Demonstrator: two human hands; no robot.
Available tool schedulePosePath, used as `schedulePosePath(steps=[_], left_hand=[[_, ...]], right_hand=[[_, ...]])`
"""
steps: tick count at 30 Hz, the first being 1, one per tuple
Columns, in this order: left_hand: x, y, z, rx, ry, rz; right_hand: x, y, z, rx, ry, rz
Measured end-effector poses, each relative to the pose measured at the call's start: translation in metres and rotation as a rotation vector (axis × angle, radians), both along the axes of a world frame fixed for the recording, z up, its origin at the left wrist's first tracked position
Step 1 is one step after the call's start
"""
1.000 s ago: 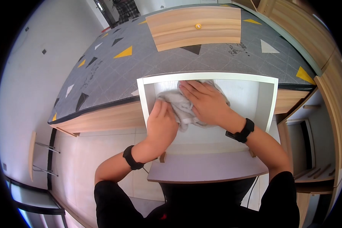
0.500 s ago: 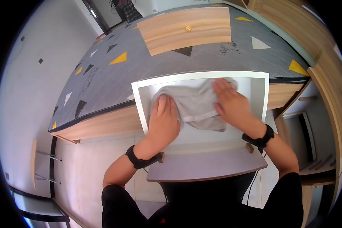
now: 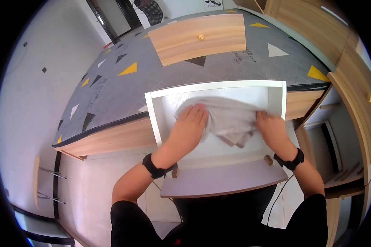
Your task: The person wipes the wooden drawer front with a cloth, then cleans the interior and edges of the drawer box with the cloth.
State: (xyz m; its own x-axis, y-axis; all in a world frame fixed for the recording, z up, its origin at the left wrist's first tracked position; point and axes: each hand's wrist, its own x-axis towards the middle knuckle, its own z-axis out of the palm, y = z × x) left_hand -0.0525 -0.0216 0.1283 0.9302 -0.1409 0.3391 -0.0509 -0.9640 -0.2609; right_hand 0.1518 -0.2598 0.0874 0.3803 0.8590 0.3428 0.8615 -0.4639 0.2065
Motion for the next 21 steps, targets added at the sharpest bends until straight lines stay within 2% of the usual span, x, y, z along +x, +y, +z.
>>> schedulePosePath(steps=[2,4,6,10,12,13,14,15,16,21], left_hand=[[-0.009,-0.004,-0.004,-0.047,0.052,-0.030],[-0.016,-0.006,-0.002,-0.088,0.115,-0.060],[-0.022,-0.008,0.005,-0.227,0.392,-0.118],[-0.040,-0.003,0.013,-0.234,0.471,-0.158],[-0.045,0.003,0.017,-0.341,0.514,-0.203],[-0.048,0.008,0.012,-0.352,0.518,-0.203],[-0.051,0.012,0.003,-0.398,0.396,-0.189],[-0.050,0.014,-0.004,-0.442,0.272,-0.174],[-0.049,0.009,-0.002,-0.458,0.282,-0.178],[-0.049,-0.002,0.008,-0.257,0.257,0.046]], right_hand=[[-0.007,-0.012,-0.001,-0.034,-0.044,0.056],[-0.015,-0.023,0.010,-0.416,0.238,0.161],[-0.019,-0.032,0.009,-0.359,0.248,0.222],[-0.026,-0.040,0.024,-0.177,0.256,0.339],[-0.029,-0.039,0.028,-0.095,0.311,0.344],[-0.030,-0.039,0.028,-0.008,0.363,0.347],[-0.027,-0.038,0.022,-0.021,0.372,0.345],[-0.021,-0.034,0.011,0.063,0.261,0.350],[-0.020,-0.033,0.003,0.145,0.155,0.353],[-0.020,-0.033,-0.005,-0.057,0.040,0.334]])
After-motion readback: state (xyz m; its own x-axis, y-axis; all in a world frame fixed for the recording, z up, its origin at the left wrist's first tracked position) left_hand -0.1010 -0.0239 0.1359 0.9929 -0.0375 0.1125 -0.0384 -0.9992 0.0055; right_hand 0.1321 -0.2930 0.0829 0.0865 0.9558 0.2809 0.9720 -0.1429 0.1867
